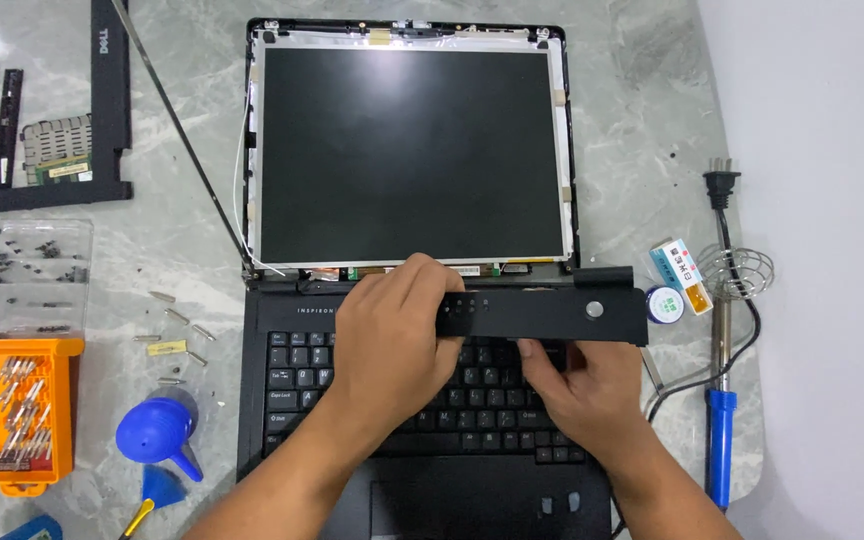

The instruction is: The person uses a screwdriver to remove screws from the top bezel of a laptop, then uses a plastic pry tool to detach the bezel. The person removes the bezel and sets it aside, exposing the internal components.

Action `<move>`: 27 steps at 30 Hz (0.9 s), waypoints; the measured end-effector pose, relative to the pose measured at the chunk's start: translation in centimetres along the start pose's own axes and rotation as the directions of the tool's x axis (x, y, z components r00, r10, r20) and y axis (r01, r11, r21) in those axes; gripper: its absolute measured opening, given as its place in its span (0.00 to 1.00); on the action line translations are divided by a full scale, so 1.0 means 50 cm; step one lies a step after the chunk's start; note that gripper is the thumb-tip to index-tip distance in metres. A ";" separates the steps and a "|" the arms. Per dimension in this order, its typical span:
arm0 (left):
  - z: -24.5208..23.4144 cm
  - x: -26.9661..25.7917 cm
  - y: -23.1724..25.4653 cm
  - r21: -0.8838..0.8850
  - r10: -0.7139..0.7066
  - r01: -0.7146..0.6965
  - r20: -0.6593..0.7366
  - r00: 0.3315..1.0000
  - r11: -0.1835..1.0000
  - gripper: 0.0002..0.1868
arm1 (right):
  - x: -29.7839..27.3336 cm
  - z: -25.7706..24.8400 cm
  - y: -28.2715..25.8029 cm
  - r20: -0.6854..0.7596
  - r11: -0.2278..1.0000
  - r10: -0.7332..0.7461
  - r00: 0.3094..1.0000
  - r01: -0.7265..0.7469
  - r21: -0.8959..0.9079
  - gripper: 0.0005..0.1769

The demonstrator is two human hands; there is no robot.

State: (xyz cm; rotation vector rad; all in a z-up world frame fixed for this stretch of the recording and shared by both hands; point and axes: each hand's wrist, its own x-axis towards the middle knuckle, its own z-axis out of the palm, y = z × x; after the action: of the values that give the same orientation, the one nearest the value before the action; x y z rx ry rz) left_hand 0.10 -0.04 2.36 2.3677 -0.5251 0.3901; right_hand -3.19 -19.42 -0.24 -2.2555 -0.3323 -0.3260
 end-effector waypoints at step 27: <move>-0.044 -0.011 -0.006 0.156 -0.087 0.021 0.428 0.900 0.988 0.31 | 0.010 0.002 0.004 -0.020 0.995 -0.102 0.995 0.101 -0.019 0.14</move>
State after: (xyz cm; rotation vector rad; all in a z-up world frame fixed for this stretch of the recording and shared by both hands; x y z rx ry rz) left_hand -0.57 1.80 3.58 2.6174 -0.6478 -0.1411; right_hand -2.65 -19.40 -0.25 -2.2558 -0.4358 -0.4066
